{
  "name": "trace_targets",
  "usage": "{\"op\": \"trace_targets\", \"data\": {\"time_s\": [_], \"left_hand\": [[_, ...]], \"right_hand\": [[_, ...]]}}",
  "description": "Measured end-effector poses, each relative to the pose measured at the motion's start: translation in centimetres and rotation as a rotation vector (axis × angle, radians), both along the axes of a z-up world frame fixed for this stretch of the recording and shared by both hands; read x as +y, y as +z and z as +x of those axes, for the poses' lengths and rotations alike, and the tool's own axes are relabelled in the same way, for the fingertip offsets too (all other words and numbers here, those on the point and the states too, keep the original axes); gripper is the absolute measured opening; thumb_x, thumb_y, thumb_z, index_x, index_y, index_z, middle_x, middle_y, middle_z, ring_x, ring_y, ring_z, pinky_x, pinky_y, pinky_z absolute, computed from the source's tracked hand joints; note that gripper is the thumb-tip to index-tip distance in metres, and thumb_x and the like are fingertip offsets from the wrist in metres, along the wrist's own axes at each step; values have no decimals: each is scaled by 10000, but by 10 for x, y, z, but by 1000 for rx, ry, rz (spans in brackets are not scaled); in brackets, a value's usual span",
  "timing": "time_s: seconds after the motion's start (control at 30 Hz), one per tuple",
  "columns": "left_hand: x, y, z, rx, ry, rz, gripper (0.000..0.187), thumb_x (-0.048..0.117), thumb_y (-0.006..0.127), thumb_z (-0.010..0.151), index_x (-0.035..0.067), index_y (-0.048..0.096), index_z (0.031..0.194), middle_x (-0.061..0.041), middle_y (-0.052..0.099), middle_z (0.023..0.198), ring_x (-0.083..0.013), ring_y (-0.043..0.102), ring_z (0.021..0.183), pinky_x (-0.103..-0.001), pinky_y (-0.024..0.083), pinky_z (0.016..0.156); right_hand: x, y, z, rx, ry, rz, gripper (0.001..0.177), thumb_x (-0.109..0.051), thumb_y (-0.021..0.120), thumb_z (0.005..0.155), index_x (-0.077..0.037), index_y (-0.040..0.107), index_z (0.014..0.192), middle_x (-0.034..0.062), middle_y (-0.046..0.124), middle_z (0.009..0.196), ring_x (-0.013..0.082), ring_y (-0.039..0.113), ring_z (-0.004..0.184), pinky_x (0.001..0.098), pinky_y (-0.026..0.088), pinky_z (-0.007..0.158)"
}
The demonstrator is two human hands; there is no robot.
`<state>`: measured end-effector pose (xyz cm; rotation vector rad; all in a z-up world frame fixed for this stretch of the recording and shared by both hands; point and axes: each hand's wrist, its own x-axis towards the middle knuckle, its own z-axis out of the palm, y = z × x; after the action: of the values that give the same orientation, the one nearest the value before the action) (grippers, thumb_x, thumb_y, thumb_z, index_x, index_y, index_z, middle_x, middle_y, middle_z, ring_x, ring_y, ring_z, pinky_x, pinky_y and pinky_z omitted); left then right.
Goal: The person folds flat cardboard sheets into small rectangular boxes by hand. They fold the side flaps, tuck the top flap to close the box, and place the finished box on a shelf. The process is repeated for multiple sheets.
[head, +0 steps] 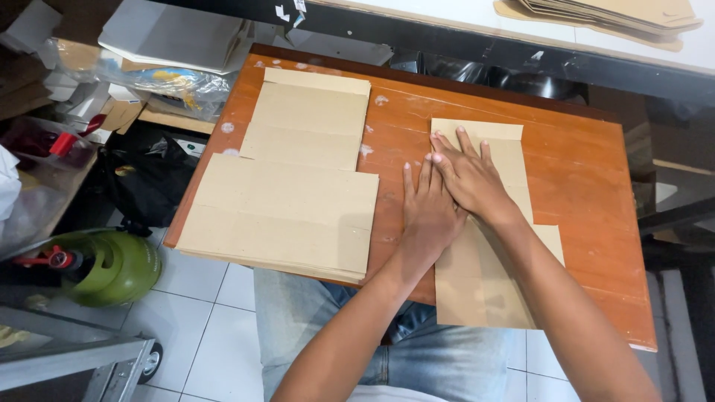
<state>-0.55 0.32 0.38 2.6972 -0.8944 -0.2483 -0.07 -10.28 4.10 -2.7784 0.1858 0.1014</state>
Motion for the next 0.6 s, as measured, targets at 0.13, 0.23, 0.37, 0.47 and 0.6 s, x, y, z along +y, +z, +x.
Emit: {"op": "trace_targets", "data": {"time_s": [0.13,0.23,0.37,0.47,0.6], "left_hand": [[-1,1,-2,10,-1,13,782,475,369,965,121,175,1636,-76,117,1736,-246,-16,1609,-571,-133,1297],[-3,8,-4,51,40,7,738,428,314,965,140,187,1632,-53,116,1741,-238,-22,1611,-572,-183,1285],[-3,12,-2,46,26,103,790,462,361,995,111,90,1649,-53,6,1748,-216,-87,1603,-572,-171,1282],[0,23,-3,67,11,115,739,452,346,995,156,145,1642,-30,73,1740,-226,-41,1605,-599,-195,1265],[20,78,-10,101,11,115,677,448,320,994,201,256,1621,-22,210,1715,-242,47,1602,-605,-205,1257]], "right_hand": [[9,8,-4,-27,-15,63,594,-471,204,1125,-174,437,1583,10,402,1645,329,182,1584,653,95,1255],[7,7,-6,-28,-46,5,621,-514,229,1123,-147,495,1548,53,465,1607,318,242,1575,618,101,1267],[-1,1,-7,-96,-111,24,584,-528,287,1132,-168,675,1380,164,561,1509,360,403,1486,542,169,1284],[19,10,-13,-287,-38,-36,410,-406,473,1096,-161,716,1318,197,646,1393,400,469,1438,565,205,1261],[45,9,-1,-257,153,92,477,-430,490,1069,-137,618,1423,109,584,1502,369,317,1538,673,-37,1239]]}}
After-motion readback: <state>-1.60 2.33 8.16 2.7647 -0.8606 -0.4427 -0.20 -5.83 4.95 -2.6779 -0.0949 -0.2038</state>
